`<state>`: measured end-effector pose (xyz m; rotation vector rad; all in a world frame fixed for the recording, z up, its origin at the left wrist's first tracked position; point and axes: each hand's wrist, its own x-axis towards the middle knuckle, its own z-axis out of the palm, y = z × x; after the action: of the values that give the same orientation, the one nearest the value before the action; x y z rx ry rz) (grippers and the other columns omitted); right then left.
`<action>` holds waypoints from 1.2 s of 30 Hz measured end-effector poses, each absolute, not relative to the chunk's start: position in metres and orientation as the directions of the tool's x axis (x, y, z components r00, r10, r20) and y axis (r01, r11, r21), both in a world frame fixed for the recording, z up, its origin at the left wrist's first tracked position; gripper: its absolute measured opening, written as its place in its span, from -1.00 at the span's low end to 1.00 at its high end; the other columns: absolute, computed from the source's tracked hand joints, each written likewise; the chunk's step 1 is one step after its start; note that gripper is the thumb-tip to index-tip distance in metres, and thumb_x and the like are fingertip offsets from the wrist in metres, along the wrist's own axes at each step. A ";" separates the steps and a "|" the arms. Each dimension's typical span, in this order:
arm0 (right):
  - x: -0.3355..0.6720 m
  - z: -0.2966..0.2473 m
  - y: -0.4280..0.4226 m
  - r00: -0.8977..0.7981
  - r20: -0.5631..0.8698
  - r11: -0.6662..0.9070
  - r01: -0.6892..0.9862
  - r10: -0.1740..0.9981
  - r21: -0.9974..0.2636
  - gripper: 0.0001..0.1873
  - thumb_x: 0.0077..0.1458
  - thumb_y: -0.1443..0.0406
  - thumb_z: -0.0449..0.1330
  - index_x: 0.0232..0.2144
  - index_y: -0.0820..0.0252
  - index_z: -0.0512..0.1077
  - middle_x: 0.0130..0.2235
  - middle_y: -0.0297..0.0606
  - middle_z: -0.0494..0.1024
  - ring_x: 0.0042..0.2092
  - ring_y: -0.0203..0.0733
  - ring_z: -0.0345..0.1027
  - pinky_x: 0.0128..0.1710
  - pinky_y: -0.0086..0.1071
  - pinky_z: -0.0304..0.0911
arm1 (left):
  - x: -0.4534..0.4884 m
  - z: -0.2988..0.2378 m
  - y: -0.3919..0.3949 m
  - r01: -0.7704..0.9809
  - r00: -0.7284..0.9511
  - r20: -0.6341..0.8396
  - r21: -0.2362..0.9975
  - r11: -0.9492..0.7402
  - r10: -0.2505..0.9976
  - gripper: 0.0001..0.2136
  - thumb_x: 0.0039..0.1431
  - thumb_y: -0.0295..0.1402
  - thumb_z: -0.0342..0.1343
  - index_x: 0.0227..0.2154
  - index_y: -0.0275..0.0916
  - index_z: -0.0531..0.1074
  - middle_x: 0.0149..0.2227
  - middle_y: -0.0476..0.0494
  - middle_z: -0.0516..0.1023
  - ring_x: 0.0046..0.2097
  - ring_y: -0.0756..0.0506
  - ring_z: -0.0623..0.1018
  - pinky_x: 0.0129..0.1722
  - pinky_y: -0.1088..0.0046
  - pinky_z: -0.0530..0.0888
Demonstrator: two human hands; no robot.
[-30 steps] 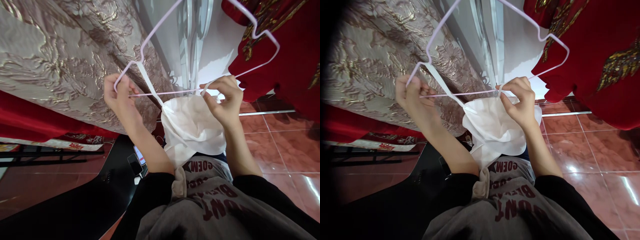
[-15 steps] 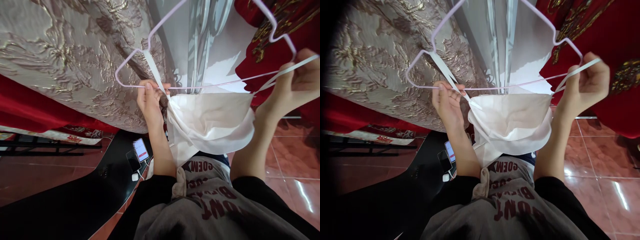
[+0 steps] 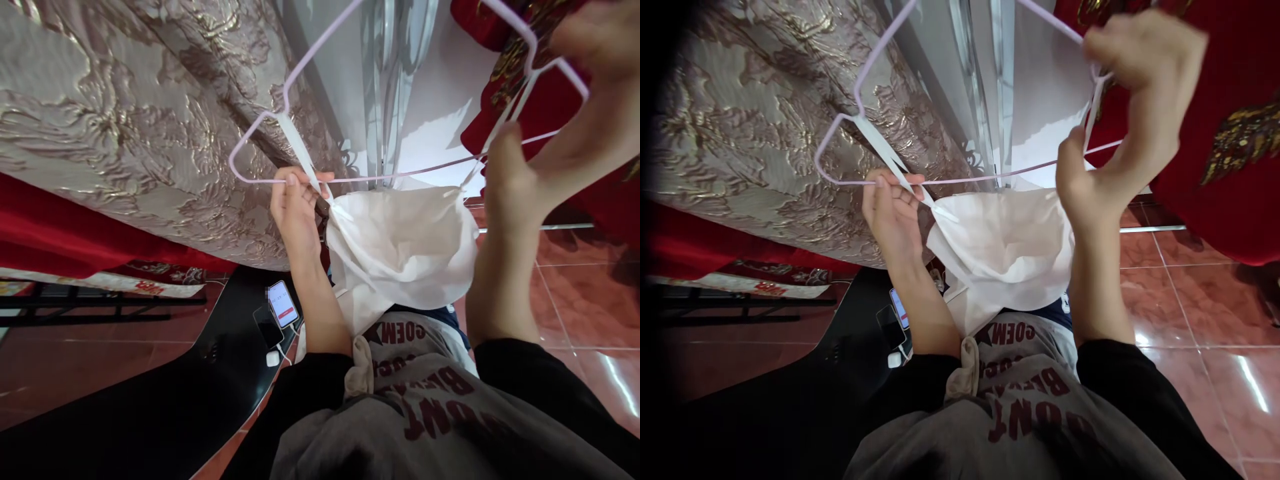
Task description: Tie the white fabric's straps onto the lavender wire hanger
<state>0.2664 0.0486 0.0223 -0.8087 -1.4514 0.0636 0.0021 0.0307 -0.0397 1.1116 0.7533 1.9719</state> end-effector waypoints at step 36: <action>0.228 -0.054 0.041 -0.134 0.816 0.728 0.549 0.563 -0.412 -0.80 0.46 0.23 0.21 0.00 -0.10 0.63 -0.07 -0.38 0.74 0.01 -0.08 0.59 0.37 0.17 0.26 | -0.033 0.003 -0.010 -0.181 -0.593 0.380 0.796 -0.577 0.710 -0.66 0.59 -0.23 -0.09 0.28 -0.12 0.37 0.55 -0.19 0.36 0.53 -0.10 0.40 0.36 0.41 0.50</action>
<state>0.2283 0.0405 -0.0541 -0.8752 -1.7864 0.0152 -0.0326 -0.0103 0.0034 0.9630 0.9925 2.1855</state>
